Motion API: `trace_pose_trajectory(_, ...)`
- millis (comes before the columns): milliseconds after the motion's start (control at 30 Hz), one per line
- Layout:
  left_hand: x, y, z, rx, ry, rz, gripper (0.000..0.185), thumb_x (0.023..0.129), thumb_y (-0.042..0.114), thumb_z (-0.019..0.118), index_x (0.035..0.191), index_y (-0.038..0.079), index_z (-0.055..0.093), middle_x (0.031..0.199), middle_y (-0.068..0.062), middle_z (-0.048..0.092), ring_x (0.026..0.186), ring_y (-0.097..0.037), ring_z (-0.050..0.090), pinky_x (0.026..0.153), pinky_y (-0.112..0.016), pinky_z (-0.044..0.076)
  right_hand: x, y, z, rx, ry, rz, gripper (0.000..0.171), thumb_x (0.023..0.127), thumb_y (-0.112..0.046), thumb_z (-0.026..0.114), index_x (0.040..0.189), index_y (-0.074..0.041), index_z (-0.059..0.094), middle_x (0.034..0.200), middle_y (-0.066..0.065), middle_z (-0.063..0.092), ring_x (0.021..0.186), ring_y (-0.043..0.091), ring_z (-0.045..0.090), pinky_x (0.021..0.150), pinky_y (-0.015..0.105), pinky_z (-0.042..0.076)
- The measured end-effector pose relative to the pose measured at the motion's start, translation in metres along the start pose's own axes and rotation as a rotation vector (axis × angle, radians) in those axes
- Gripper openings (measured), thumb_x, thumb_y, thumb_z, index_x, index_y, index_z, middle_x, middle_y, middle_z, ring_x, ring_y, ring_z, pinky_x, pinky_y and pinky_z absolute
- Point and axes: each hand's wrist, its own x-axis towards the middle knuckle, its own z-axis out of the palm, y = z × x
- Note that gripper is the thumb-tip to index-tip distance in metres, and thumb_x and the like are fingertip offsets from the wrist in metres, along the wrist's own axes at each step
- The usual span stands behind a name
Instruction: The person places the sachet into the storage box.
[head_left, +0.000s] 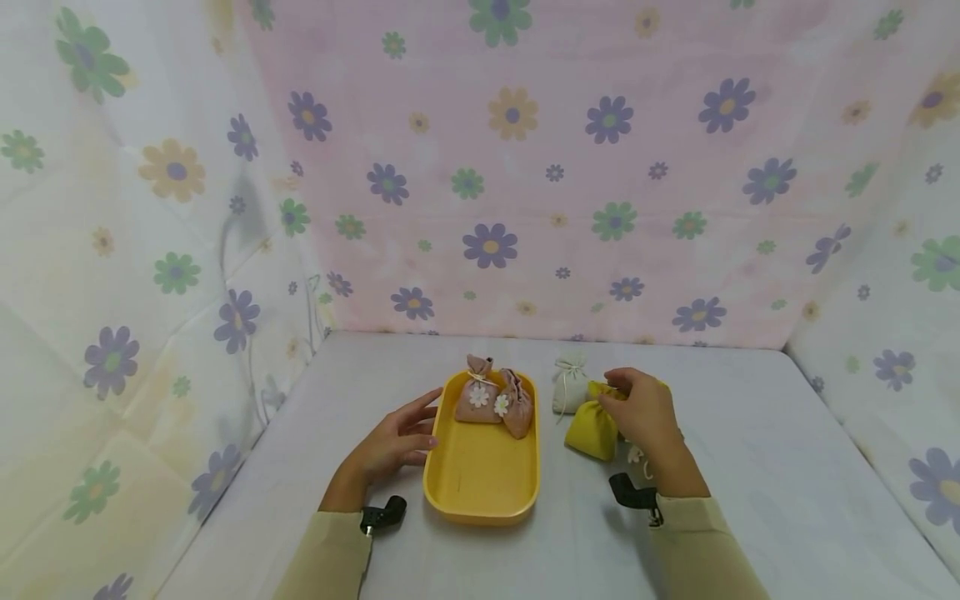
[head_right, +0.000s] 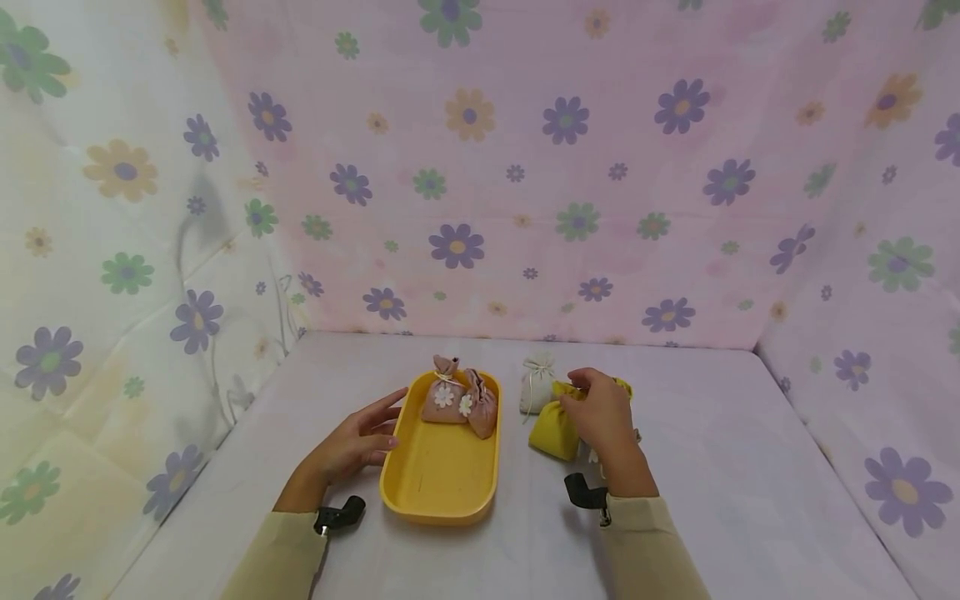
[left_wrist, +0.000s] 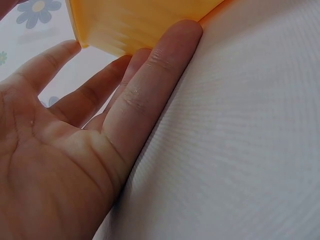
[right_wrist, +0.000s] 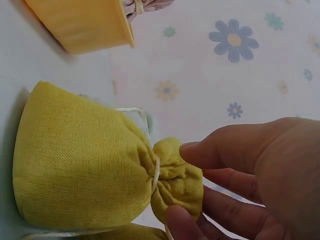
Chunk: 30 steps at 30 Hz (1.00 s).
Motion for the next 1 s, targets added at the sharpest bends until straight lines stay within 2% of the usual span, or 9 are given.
trace_pose_trajectory(300,0.0000,-0.0001,0.0000,-0.002,0.009,-0.001,0.081,0.093,0.014,0.074,0.159,0.043,0.036,0.163,-0.008,0.041,0.141,-0.034,0.053,0.095,-0.045,0.060,0.0002,0.0001,-0.0006,0.018,0.003,-0.026,0.039,0.095,-0.019,0.072,0.131,-0.006,0.066,0.128,0.015,0.070,0.117,0.033,0.066,0.102,0.050,0.057)
trace_pose_trajectory(500,0.0005,-0.0006,-0.0004,0.002,0.016,-0.003,0.082,0.092,0.015,0.074,0.159,0.044,0.036,0.163,-0.008,0.041,0.141,-0.033,0.054,0.095,-0.044,0.060,-0.0005,-0.0013,-0.0001,0.016,-0.014,-0.026,0.040,0.094,-0.019,0.074,0.131,-0.007,0.067,0.127,0.015,0.069,0.119,0.034,0.065,0.101,0.050,0.057)
trace_pose_trajectory(700,0.0002,0.0004,0.0008,0.006,0.015,0.000,0.081,0.093,0.014,0.073,0.158,0.045,0.037,0.163,-0.008,0.041,0.141,-0.034,0.054,0.095,-0.045,0.061,-0.0017,-0.0031,-0.0018,0.041,-0.034,-0.008,0.041,0.093,-0.019,0.075,0.132,-0.009,0.067,0.126,0.014,0.067,0.119,0.035,0.065,0.095,0.046,0.061)
trace_pose_trajectory(1000,0.0001,-0.0007,0.0006,0.011,0.020,-0.004,0.081,0.093,0.014,0.073,0.159,0.044,0.036,0.163,-0.008,0.041,0.141,-0.034,0.054,0.095,-0.045,0.061,-0.0026,-0.0025,-0.0002,0.086,-0.049,-0.042,0.047,0.091,-0.025,0.079,0.134,-0.011,0.067,0.123,0.012,0.071,0.117,0.031,0.066,0.092,0.042,0.062)
